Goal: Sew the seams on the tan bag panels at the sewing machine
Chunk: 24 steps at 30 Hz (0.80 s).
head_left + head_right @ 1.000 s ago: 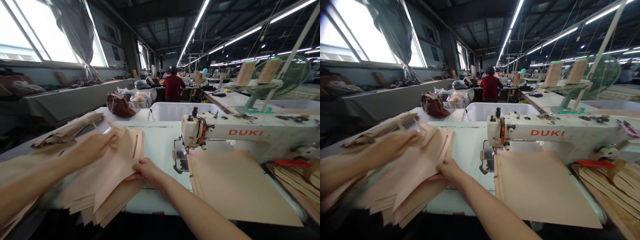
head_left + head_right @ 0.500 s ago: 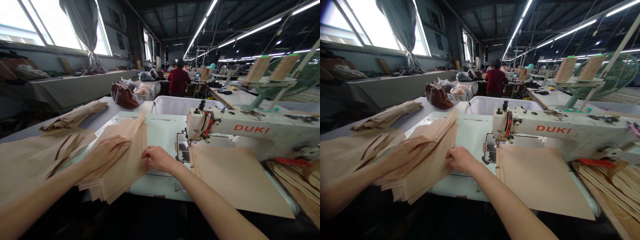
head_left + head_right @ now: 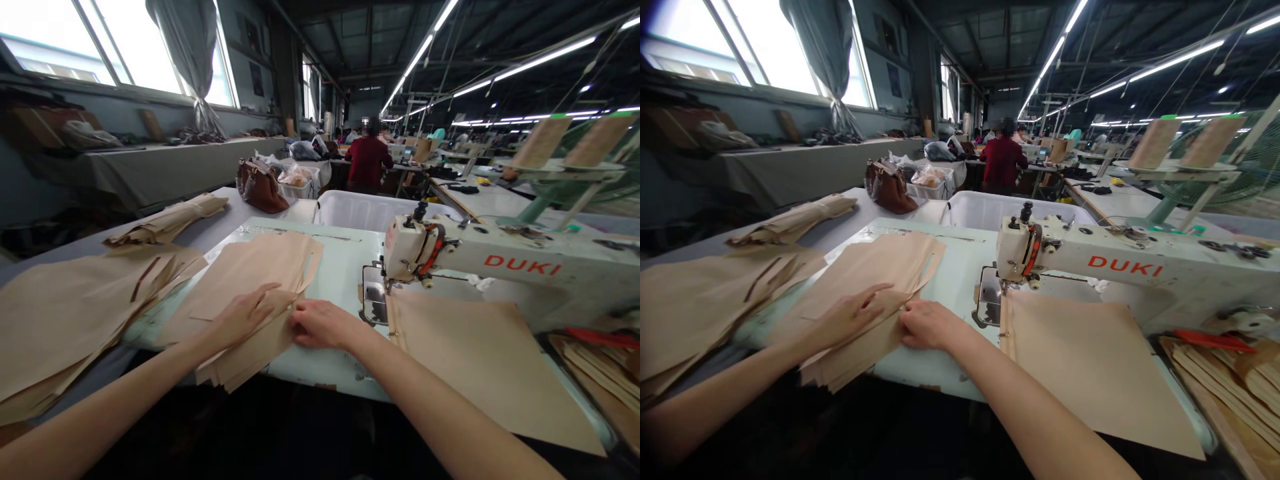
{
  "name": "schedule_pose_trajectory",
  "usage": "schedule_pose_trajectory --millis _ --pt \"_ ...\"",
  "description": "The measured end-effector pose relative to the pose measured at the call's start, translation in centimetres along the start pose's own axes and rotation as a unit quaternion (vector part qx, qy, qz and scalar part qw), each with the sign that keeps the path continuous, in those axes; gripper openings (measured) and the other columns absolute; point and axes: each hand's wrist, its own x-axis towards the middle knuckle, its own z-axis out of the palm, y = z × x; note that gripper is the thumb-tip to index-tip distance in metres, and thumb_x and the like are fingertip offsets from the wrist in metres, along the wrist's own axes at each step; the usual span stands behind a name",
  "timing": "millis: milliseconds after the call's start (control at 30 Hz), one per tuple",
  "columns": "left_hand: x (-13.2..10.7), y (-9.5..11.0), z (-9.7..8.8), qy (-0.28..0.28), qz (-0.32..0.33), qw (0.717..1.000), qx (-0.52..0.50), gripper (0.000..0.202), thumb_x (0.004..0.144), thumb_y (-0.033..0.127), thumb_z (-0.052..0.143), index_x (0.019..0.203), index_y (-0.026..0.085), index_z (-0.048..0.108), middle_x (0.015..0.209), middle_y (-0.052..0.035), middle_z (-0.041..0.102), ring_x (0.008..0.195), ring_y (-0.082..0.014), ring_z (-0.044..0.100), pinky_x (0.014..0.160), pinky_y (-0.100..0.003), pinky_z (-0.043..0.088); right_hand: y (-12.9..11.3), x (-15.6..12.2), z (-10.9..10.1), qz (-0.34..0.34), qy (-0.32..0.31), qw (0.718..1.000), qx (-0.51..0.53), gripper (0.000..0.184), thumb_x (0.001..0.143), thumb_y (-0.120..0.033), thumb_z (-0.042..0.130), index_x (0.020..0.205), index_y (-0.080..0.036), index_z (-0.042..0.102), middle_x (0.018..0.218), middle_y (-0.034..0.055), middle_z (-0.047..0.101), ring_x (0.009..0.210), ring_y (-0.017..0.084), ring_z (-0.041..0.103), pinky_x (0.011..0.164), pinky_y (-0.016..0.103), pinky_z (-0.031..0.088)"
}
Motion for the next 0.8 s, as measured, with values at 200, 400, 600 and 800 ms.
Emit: schedule_pose_trajectory --millis 200,400,600,800 --pt "-0.5 0.6 0.4 -0.039 0.074 0.996 -0.003 0.042 0.098 0.032 0.033 0.120 0.025 0.067 0.127 -0.0052 0.065 0.121 -0.0245 0.057 0.106 -0.033 0.040 0.3 0.7 0.3 0.007 -0.010 1.000 -0.009 0.008 0.082 -0.015 0.065 0.081 -0.018 0.071 0.091 0.0040 0.068 0.080 0.017 0.060 0.069 0.025 0.041" --pt "-0.9 1.8 -0.8 -0.102 0.069 0.992 0.008 0.029 0.096 0.043 0.050 0.104 0.029 0.074 0.117 -0.0026 0.066 0.106 -0.0240 0.063 0.097 -0.033 0.047 2.2 1.8 -0.3 0.020 -0.027 0.999 0.040 0.005 0.083 -0.018 0.072 0.084 -0.017 0.076 0.078 -0.0022 0.069 0.069 0.011 0.061 0.064 0.018 0.041" --pt "-0.3 1.1 0.5 -0.090 0.055 0.994 0.024 0.030 0.093 0.047 0.056 0.107 0.027 0.075 0.111 -0.0044 0.068 0.103 -0.0247 0.065 0.092 -0.034 0.048 1.9 2.2 -0.5 0.031 0.005 0.999 0.015 0.008 0.087 -0.017 0.068 0.081 -0.016 0.074 0.080 -0.0003 0.068 0.074 0.012 0.061 0.069 0.020 0.043" --pt "1.6 1.4 -1.7 -0.005 0.021 0.997 0.069 0.024 0.099 0.034 0.054 0.097 0.016 0.070 0.099 -0.0049 0.070 0.094 -0.0217 0.066 0.088 -0.038 0.050 -2.1 1.5 1.5 0.049 0.137 0.987 -0.072 0.020 0.097 -0.022 0.058 0.114 -0.011 0.060 0.118 0.0145 0.060 0.114 0.025 0.054 0.099 0.039 0.044"
